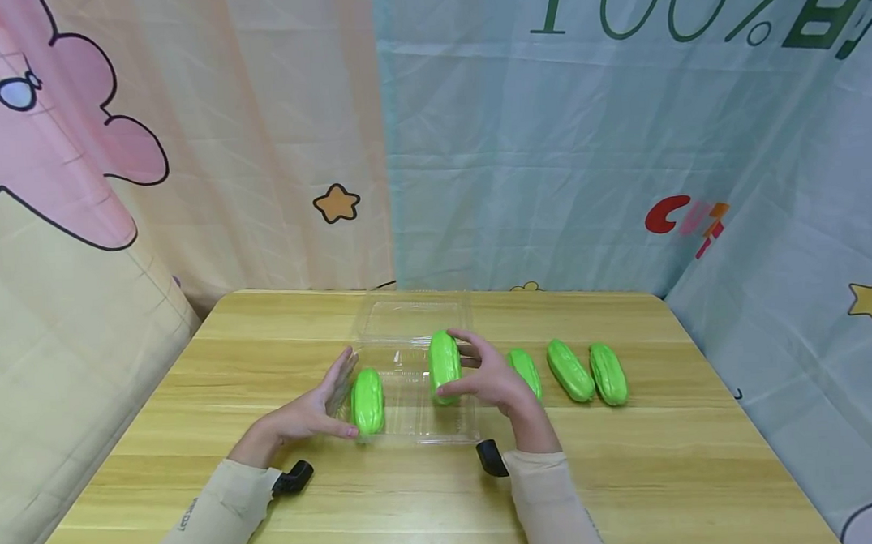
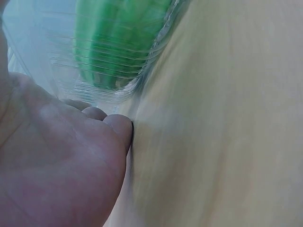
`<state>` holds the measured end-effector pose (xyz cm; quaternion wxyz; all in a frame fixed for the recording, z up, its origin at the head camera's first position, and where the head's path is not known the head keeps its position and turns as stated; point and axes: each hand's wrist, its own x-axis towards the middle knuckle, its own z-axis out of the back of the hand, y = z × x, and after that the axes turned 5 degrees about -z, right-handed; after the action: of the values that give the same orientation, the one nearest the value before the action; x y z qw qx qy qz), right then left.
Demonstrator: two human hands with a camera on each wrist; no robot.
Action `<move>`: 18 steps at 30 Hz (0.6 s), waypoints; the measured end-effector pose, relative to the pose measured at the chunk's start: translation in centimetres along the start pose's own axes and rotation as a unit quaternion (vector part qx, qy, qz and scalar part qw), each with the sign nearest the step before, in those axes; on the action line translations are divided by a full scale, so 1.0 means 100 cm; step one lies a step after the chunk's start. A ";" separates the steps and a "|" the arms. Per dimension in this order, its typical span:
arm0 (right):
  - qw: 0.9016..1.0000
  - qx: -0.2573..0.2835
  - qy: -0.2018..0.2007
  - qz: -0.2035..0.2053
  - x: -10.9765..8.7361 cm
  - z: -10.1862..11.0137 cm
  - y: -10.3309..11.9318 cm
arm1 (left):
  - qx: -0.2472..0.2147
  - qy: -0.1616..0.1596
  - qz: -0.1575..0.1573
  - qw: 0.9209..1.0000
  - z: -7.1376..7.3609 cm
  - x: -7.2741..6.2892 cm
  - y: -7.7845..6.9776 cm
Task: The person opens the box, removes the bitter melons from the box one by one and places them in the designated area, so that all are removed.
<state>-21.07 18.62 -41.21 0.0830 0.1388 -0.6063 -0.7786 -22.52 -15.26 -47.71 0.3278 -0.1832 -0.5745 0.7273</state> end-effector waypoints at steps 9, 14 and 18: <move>1.000 0.015 0.014 0.008 -0.005 0.018 -0.002 | -0.002 0.000 0.000 1.000 0.000 0.000 0.000; 1.000 0.011 0.019 0.003 -0.007 0.025 -0.003 | -0.002 -0.002 0.002 1.000 -0.001 0.000 0.001; 1.000 0.008 0.017 0.004 -0.010 0.033 -0.005 | -0.003 -0.002 0.001 1.000 -0.001 0.000 0.001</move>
<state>-21.21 22.10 -40.84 0.0959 0.1503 -0.6113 -0.7710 -22.51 -15.23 -47.80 0.3252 -0.1839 -0.5772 0.7261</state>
